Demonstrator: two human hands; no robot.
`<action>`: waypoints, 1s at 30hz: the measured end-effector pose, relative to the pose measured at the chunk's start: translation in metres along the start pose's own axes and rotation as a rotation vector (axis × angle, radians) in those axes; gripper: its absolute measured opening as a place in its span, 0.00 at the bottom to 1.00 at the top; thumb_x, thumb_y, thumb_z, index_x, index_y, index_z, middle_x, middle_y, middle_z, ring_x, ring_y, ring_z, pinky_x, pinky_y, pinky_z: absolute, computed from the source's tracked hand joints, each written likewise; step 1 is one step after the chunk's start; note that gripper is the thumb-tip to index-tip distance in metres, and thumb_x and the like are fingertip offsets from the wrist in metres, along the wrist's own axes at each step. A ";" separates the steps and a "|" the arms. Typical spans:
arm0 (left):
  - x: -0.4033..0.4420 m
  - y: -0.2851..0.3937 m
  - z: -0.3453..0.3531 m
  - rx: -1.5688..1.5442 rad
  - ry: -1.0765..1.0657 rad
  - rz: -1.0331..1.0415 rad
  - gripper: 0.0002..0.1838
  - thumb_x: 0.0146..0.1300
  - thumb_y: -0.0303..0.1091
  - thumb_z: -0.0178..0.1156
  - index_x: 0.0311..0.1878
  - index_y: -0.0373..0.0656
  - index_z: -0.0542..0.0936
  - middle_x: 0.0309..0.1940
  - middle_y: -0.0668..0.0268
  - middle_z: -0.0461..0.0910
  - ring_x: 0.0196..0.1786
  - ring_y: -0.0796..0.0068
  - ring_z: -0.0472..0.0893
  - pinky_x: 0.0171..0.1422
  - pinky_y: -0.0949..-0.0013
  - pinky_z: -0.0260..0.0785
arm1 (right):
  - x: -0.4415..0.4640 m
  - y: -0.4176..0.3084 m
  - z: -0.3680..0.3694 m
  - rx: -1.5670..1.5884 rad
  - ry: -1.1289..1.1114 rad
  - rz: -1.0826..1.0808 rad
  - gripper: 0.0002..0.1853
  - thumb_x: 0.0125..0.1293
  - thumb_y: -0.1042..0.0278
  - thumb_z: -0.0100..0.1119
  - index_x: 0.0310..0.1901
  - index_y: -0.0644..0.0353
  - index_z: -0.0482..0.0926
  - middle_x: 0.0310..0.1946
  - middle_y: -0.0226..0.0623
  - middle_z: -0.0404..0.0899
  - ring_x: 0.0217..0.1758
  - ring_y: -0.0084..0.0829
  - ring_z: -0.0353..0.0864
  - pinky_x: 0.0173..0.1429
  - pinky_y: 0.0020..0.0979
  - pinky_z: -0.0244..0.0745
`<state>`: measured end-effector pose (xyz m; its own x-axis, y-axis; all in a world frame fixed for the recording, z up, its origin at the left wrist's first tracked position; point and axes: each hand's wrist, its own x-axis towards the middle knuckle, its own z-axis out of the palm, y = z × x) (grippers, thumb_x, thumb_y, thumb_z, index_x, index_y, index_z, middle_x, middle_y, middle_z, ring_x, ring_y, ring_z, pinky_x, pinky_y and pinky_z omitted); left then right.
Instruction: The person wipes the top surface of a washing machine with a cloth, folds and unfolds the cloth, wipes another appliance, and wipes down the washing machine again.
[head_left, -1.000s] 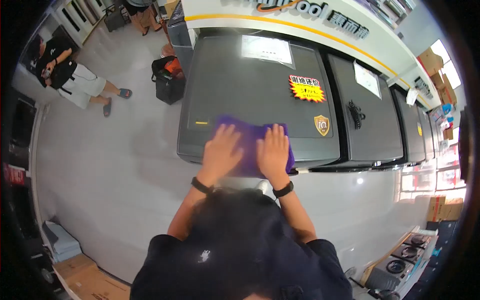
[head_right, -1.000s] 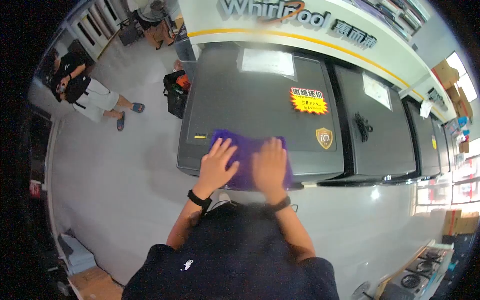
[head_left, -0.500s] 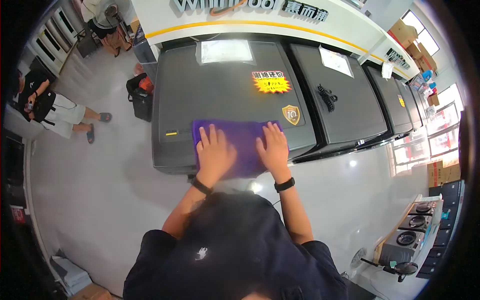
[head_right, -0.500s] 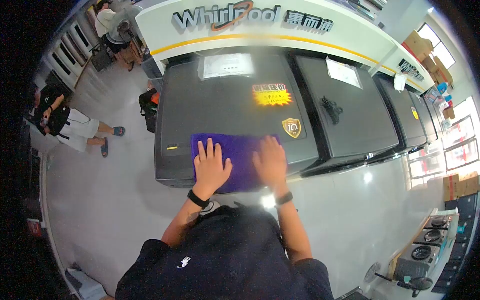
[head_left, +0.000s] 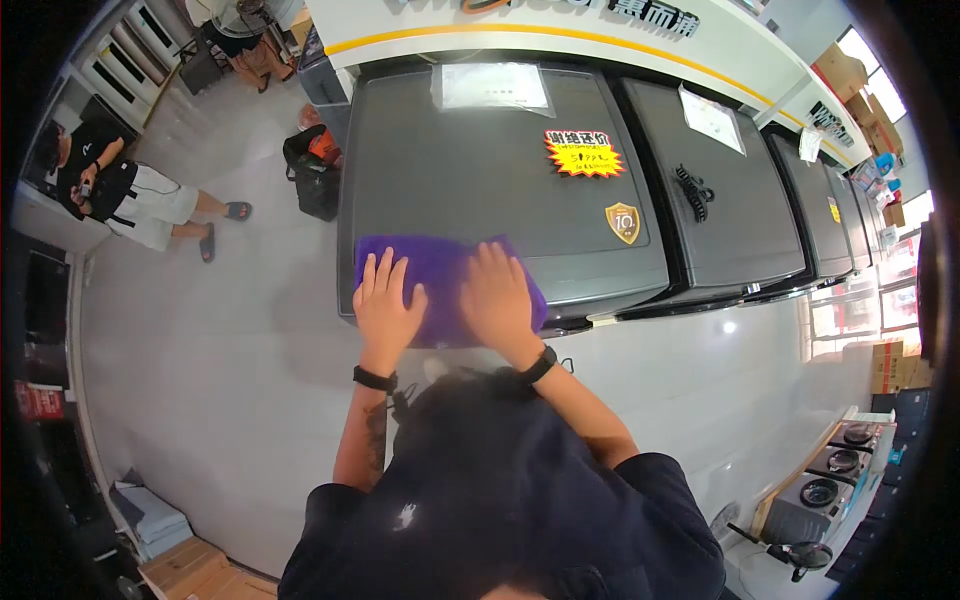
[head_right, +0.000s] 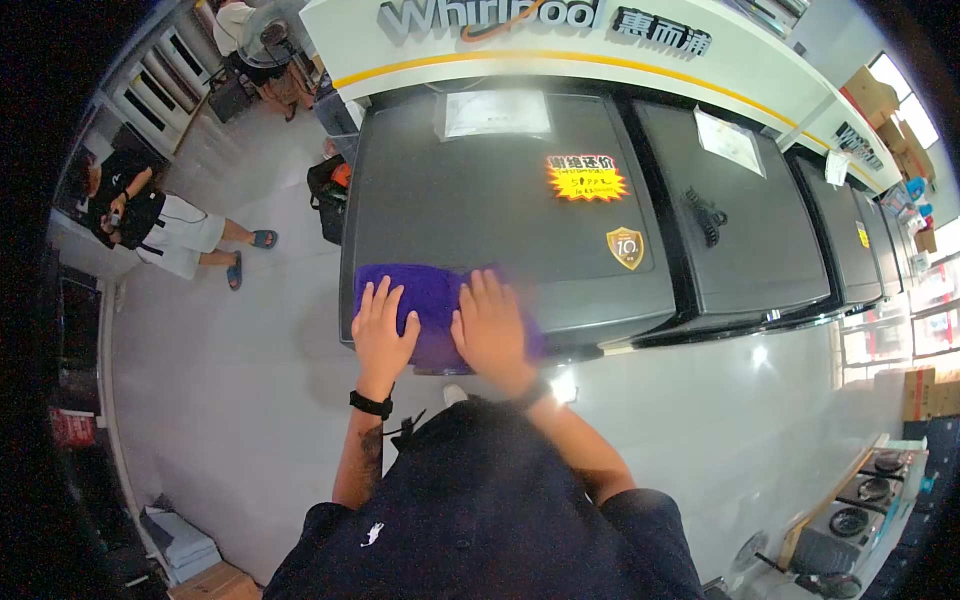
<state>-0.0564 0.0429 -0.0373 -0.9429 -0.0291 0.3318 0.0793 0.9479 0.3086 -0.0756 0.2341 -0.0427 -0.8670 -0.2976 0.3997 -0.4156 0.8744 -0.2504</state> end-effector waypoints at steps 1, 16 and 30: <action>-0.001 0.001 0.001 0.022 -0.011 -0.011 0.25 0.63 0.42 0.59 0.63 0.45 0.78 0.72 0.57 0.70 0.76 0.49 0.64 0.70 0.43 0.60 | 0.001 -0.001 -0.006 0.014 0.029 -0.023 0.21 0.65 0.62 0.57 0.56 0.63 0.79 0.64 0.47 0.76 0.71 0.46 0.71 0.74 0.51 0.63; 0.001 0.084 0.023 -0.131 -0.197 0.340 0.27 0.62 0.43 0.58 0.65 0.48 0.76 0.72 0.60 0.68 0.76 0.49 0.63 0.69 0.40 0.61 | -0.028 0.068 -0.027 -0.162 0.013 0.258 0.28 0.66 0.60 0.55 0.64 0.68 0.73 0.71 0.54 0.66 0.77 0.53 0.61 0.78 0.53 0.53; -0.005 0.047 0.010 0.177 -0.140 -0.083 0.31 0.61 0.39 0.54 0.70 0.42 0.72 0.77 0.56 0.62 0.79 0.48 0.57 0.73 0.37 0.54 | -0.008 -0.001 0.001 0.099 -0.135 -0.091 0.24 0.65 0.60 0.55 0.58 0.68 0.77 0.69 0.54 0.70 0.76 0.51 0.64 0.76 0.52 0.59</action>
<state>-0.0516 0.0909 -0.0334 -0.9805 -0.0767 0.1809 -0.0467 0.9853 0.1642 -0.0689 0.2352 -0.0461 -0.8507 -0.4286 0.3044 -0.5136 0.8012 -0.3071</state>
